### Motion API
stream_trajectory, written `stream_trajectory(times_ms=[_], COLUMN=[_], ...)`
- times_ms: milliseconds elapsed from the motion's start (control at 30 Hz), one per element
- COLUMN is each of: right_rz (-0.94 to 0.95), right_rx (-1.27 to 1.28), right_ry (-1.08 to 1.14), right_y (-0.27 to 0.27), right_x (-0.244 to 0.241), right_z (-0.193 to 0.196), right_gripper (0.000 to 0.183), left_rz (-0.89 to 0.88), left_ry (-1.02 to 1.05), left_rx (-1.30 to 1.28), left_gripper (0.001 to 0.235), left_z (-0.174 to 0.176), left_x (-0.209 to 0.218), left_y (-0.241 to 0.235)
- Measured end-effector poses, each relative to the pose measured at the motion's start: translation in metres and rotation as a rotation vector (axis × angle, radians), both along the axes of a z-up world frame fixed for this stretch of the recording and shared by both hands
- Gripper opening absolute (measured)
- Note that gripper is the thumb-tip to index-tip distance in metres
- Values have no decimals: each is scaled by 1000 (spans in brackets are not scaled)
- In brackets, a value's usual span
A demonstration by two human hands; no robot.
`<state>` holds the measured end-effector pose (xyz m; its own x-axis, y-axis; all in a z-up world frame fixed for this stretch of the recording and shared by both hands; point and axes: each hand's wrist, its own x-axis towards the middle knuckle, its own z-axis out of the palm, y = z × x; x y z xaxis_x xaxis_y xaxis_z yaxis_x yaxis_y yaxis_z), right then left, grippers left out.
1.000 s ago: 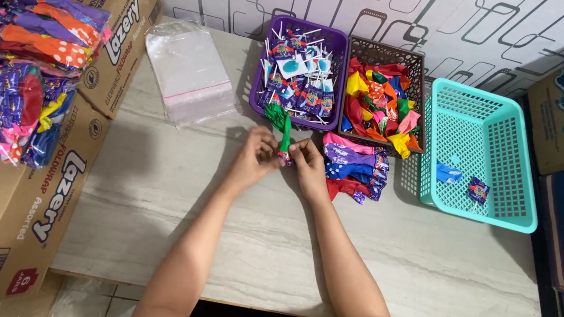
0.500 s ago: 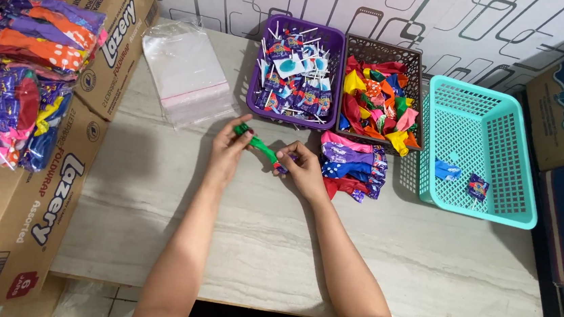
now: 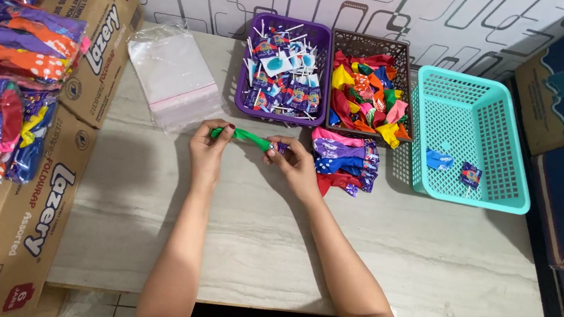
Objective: Assembling balloons by manually attaching them to plastic sticks and organizing them on a workspace.
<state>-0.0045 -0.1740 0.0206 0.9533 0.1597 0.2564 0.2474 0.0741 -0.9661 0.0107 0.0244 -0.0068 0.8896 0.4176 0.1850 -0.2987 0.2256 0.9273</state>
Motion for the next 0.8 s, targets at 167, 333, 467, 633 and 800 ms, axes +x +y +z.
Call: stream_trajectory(times_ms=[167, 333, 467, 633, 800], right_rz=[-92, -320, -532, -658, -681], right_rx=[194, 83, -102, -280, -469], right_ry=[-43, -130, -176, -317, -312], right_y=[-28, -78, -124, -155, -162], right_x=[-5, -10, -21, -30, -27], right_z=[31, 40, 38, 42, 26], right_gripper=[40, 30, 12, 5, 23], left_rz=[-111, -215, -248, -238, -40], left_ry=[-60, -77, -87, -62, -137], left_rx=[85, 282, 417, 465, 679], left_gripper=[18, 18, 18, 13, 9], left_z=[38, 56, 54, 46, 33], left_x=[-17, -18, -8, 8, 16], left_y=[-24, -68, -112, -158, -179])
